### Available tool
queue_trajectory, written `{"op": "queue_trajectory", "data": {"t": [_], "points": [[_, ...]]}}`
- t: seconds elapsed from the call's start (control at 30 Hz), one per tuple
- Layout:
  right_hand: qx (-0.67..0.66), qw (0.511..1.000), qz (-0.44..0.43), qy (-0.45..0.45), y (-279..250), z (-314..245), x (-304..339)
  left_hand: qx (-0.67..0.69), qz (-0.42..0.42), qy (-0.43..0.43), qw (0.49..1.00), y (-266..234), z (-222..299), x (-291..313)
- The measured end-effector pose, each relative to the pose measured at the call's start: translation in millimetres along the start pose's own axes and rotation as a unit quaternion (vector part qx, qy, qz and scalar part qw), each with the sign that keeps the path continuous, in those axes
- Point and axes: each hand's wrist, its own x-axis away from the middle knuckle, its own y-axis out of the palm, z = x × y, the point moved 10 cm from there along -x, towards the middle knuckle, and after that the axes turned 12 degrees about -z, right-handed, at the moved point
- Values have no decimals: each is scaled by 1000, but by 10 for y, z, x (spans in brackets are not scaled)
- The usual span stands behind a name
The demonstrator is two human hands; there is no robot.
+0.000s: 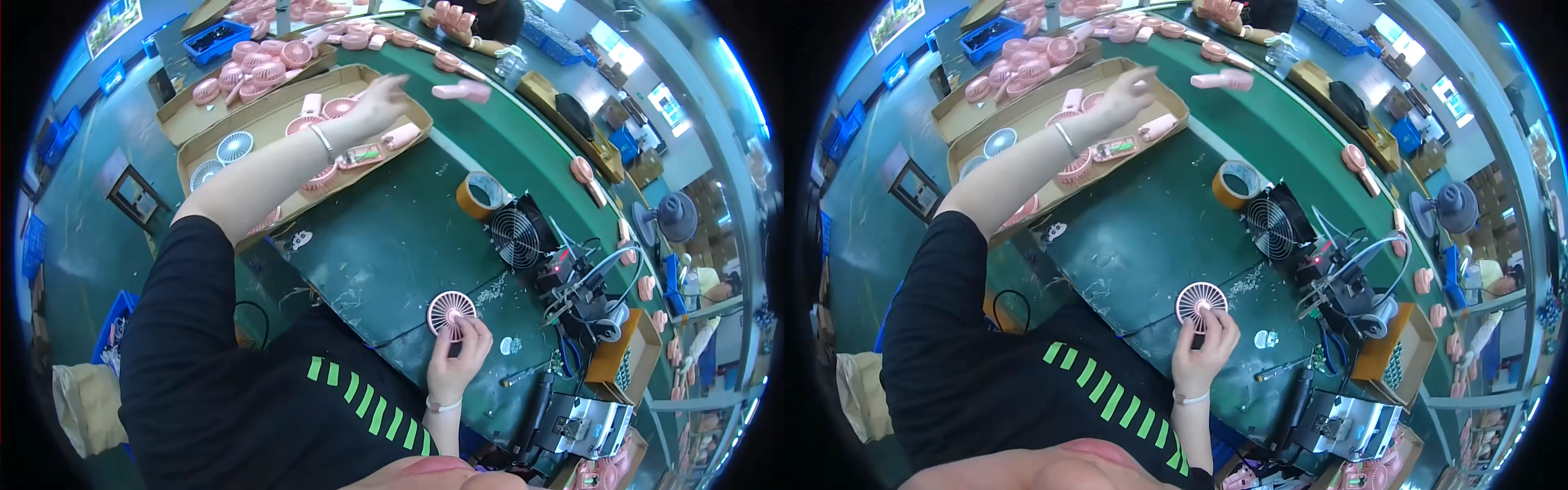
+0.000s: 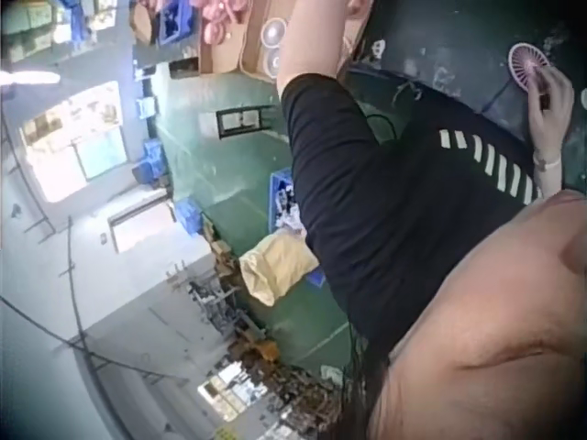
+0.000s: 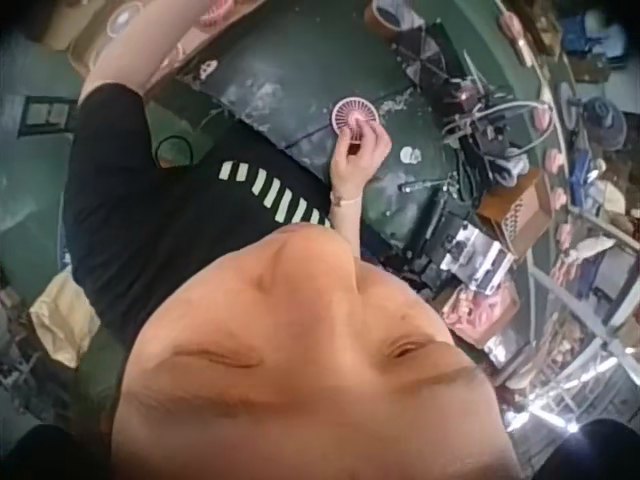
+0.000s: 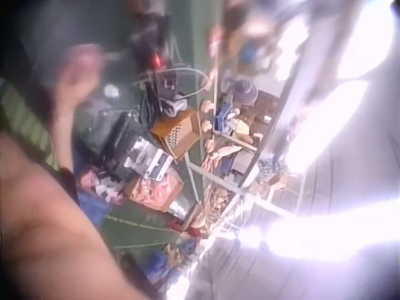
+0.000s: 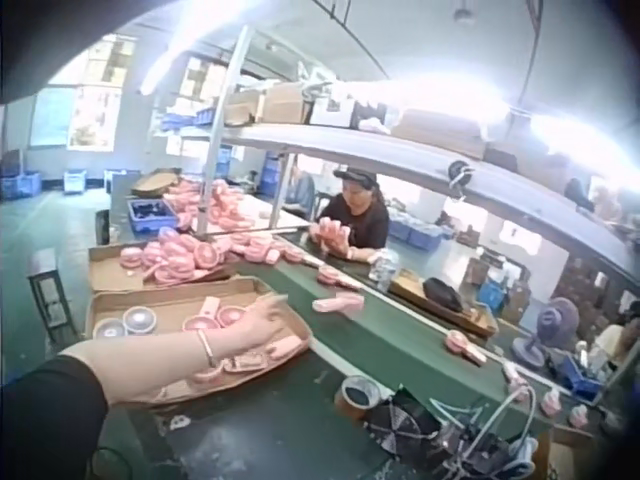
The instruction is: The person assembles portable electric fans by connecting internal parts, fitting the casing together, driving screws using an electric screwdriver, and placing assembled fans onto the shelf.
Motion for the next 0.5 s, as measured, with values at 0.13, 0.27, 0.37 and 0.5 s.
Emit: {"op": "queue_trajectory", "data": {"t": [0.13,0.27,0.37,0.5], "points": [[112,991,-66,21,159,-13,-69,-314,-102,-324,887,-161,-1270,223],[143,986,-72,48,204,136,-14,-314,-85,-232,917,-220,-1217,212],[116,989,-75,56,232,206,-20,-258,-40,-262,929,-450,-1093,222],[90,993,-49,55,137,125,-47,139,137,-52,979,-886,-265,461]]}}
